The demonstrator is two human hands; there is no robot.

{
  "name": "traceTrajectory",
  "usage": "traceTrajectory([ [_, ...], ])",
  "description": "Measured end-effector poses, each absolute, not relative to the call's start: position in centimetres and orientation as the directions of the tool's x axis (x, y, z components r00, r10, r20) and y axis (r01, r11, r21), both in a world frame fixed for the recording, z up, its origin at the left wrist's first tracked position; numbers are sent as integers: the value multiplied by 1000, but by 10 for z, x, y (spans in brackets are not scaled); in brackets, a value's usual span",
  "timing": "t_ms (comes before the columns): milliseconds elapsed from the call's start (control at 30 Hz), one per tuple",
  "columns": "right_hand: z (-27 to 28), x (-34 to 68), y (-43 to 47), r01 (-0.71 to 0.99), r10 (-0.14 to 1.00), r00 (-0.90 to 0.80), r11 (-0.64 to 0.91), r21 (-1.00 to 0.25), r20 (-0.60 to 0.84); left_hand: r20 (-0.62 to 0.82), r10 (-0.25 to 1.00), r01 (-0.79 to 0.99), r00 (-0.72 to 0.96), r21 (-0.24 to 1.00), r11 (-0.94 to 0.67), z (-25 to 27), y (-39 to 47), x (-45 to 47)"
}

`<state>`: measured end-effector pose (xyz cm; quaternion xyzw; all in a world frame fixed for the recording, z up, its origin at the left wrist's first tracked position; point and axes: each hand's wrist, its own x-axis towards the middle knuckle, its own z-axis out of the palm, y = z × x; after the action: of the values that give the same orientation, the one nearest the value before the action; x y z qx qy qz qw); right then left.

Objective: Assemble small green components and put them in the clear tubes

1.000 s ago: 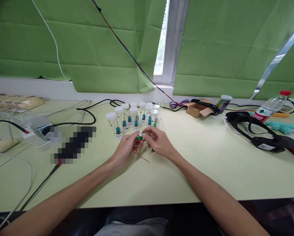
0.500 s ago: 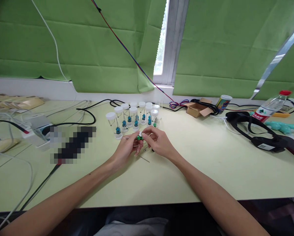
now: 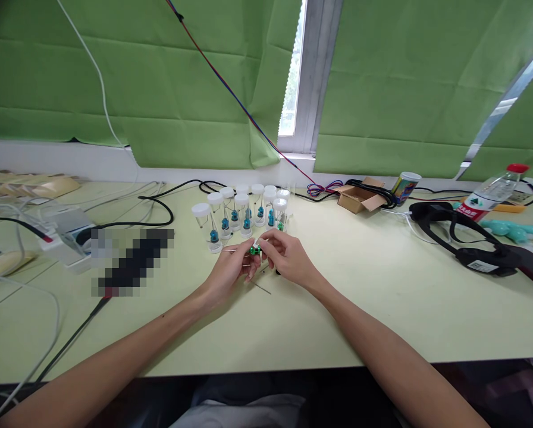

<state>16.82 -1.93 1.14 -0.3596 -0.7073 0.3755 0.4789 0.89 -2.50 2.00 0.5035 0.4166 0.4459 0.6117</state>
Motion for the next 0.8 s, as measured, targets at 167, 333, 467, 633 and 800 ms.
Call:
traceTrajectory([
  [167,11,169,-20,156,868,-281,461,-873,409,-63,969,-126,238,987,96,19,-24,9],
  [333,12,169,-20,149,864,-283,468,-871,416,-71,968,-124,240,987,103,19,-25,9],
  [467,12,168,-20,145,860,-287,475,-868,423,-59,965,-128,257,987,95,20,-26,9],
  [633,12,169,-20,138,860,-285,475,-869,424,-58,967,-125,246,988,91,19,-25,9],
  [800,11,169,-20,143,864,-281,469,-872,419,-58,970,-127,238,988,90,18,-23,8],
])
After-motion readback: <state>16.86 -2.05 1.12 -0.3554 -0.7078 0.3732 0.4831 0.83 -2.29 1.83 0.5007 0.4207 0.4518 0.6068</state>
